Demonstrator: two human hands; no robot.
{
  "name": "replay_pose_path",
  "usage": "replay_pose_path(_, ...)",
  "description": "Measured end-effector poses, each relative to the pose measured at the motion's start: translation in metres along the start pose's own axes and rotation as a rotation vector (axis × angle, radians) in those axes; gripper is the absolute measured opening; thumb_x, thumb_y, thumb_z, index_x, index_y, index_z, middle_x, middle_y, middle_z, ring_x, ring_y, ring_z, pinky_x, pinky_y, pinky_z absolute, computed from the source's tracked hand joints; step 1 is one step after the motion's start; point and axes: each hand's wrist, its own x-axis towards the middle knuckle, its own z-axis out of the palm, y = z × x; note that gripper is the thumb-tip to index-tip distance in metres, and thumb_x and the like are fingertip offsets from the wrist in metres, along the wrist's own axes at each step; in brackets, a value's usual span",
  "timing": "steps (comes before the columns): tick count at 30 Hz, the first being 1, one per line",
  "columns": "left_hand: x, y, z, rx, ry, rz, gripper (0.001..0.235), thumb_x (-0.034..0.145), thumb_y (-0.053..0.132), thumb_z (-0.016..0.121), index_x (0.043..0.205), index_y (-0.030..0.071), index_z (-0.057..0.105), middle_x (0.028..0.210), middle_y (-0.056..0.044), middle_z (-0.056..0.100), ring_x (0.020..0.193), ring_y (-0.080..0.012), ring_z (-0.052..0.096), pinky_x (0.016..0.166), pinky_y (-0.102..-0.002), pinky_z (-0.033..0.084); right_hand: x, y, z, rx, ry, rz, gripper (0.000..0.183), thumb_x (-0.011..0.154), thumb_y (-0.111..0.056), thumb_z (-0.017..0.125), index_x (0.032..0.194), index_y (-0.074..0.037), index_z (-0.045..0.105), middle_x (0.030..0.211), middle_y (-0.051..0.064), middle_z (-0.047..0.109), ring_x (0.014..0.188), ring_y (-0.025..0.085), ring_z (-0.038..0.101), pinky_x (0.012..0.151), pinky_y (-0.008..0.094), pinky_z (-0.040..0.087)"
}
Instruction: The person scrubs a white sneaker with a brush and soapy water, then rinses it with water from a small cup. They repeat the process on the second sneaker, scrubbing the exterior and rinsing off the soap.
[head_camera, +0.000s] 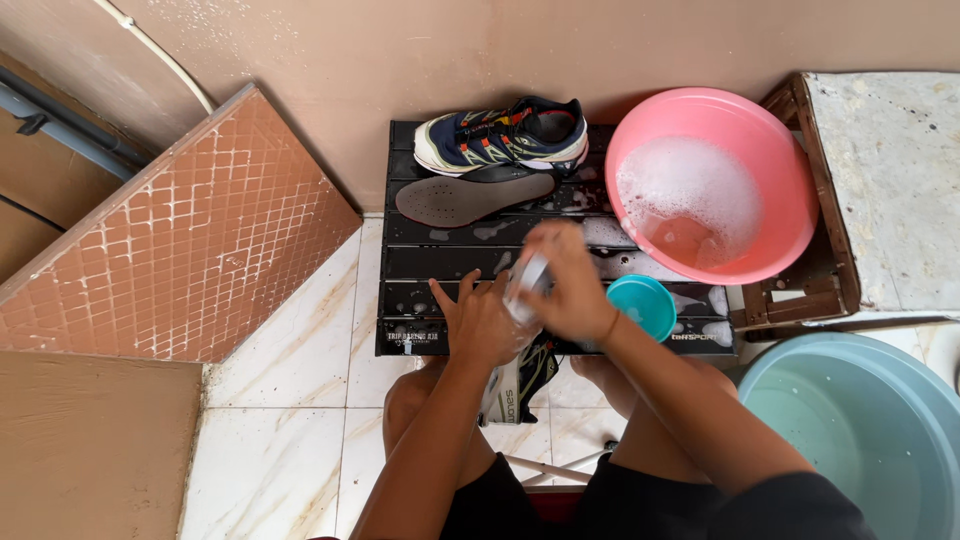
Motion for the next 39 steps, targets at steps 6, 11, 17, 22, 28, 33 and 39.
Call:
replay_pose_path(6, 0.001, -0.001, 0.008, 0.005, 0.0, 0.022, 0.079, 0.082, 0.062, 0.069, 0.137, 0.005, 0.066, 0.117, -0.021, 0.075, 0.138, -0.0414, 0.054, 0.112, -0.088, 0.003, -0.01, 0.063, -0.008, -0.007, 0.099, 0.189, 0.034, 0.088, -0.017, 0.082, 0.114, -0.009, 0.061, 0.124, 0.016, 0.052, 0.124, 0.042, 0.05, 0.103, 0.053, 0.041)
replay_pose_path(11, 0.002, -0.005, 0.009, 0.014, 0.011, 0.031, 0.079, 0.088, 0.066, 0.06, 0.137, 0.006, 0.065, 0.117, -0.019, 0.075, 0.14, -0.041, 0.053, 0.112, -0.089, 0.001, -0.008, 0.004, -0.005, 0.071, -0.068, 0.08, 0.036, 0.08, -0.019, 0.086, 0.11, -0.012, 0.067, 0.123, 0.016, 0.057, 0.124, 0.04, 0.051, 0.105, 0.049, 0.04)
replay_pose_path(17, 0.004, -0.004, 0.012, 0.005, 0.009, 0.032, 0.08, 0.084, 0.064, 0.067, 0.137, 0.004, 0.065, 0.116, -0.021, 0.075, 0.139, -0.0415, 0.054, 0.112, -0.088, 0.003, 0.002, 0.023, -0.014, 0.051, -0.022, 0.128, 0.033, 0.089, -0.013, 0.082, 0.115, -0.011, 0.062, 0.125, 0.015, 0.053, 0.122, 0.04, 0.048, 0.105, 0.05, 0.039)
replay_pose_path(22, 0.004, -0.014, 0.028, 0.023, 0.016, 0.024, 0.079, 0.081, 0.071, 0.064, 0.137, 0.014, 0.065, 0.115, -0.013, 0.076, 0.142, -0.0361, 0.051, 0.113, -0.088, -0.002, 0.002, -0.001, -0.007, 0.117, -0.215, 0.053, 0.032, 0.076, -0.019, 0.091, 0.102, -0.015, 0.073, 0.121, 0.012, 0.061, 0.124, 0.035, 0.048, 0.108, 0.051, 0.039)
replay_pose_path(28, 0.004, -0.011, 0.022, -0.001, 0.033, 0.036, 0.077, 0.085, 0.062, 0.068, 0.136, 0.004, 0.066, 0.114, -0.02, 0.076, 0.139, -0.0408, 0.054, 0.113, -0.086, 0.002, 0.001, -0.005, -0.006, 0.019, -0.015, 0.084, 0.033, 0.085, -0.011, 0.085, 0.11, -0.012, 0.064, 0.124, 0.014, 0.055, 0.12, 0.038, 0.047, 0.105, 0.047, 0.037)
replay_pose_path(33, 0.003, -0.003, 0.014, -0.011, 0.012, 0.022, 0.08, 0.082, 0.061, 0.069, 0.136, 0.002, 0.066, 0.116, -0.022, 0.075, 0.139, -0.0425, 0.053, 0.113, -0.086, 0.0, -0.005, 0.038, -0.009, 0.061, 0.024, 0.134, 0.034, 0.085, -0.016, 0.088, 0.107, -0.012, 0.063, 0.123, 0.015, 0.056, 0.12, 0.038, 0.049, 0.105, 0.049, 0.038)
replay_pose_path(39, 0.006, -0.012, 0.023, 0.017, -0.038, 0.007, 0.08, 0.08, 0.063, 0.069, 0.14, 0.011, 0.062, 0.119, -0.014, 0.074, 0.145, -0.0365, 0.048, 0.114, -0.087, -0.003, -0.009, -0.028, -0.003, 0.151, -0.09, 0.015, 0.031, 0.083, -0.018, 0.089, 0.102, -0.015, 0.064, 0.127, 0.014, 0.056, 0.127, 0.045, 0.048, 0.107, 0.057, 0.04)
